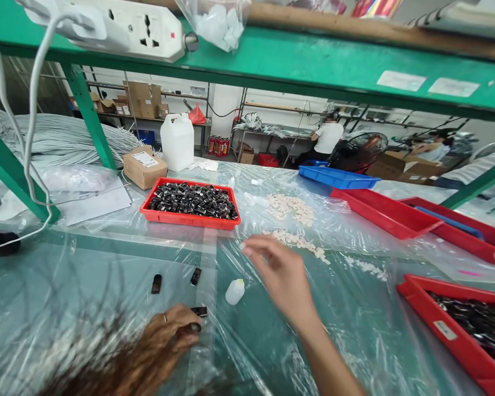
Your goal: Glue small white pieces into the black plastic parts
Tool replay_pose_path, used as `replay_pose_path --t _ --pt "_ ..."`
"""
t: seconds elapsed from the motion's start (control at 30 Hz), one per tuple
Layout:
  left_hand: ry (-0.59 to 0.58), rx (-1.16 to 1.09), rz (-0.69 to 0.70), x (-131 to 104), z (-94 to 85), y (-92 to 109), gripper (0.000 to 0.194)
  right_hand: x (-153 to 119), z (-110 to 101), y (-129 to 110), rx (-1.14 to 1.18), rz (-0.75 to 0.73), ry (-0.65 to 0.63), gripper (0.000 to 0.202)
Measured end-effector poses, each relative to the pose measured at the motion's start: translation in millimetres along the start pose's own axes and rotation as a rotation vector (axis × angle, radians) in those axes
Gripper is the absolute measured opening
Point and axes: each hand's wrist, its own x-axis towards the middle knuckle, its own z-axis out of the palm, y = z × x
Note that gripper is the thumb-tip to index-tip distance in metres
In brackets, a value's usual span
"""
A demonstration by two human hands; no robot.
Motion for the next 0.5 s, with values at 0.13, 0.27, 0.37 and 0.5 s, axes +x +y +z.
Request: replay_pose_path --t 0.13,0.27,0.37,0.5 --pt "0.098 -0.043 -0.001 -2 4.0 -3 0.019 -52 23 -81 0.182 -0.271 -0.182 0.022" --pt "0.188 -0.071 0.005 0 -3.8 0 0.019 -68 46 -94 0.212 -0.291 -0.182 0.030" --pt "0.230 -0.079 0.019 4 -11.3 4 0.014 -65 51 -86 0.228 -0.286 -0.168 0.030" --pt "0.254 -0.104 0.025 5 -11.7 6 0.014 -68 56 -76 0.245 -0.255 -0.164 0.034"
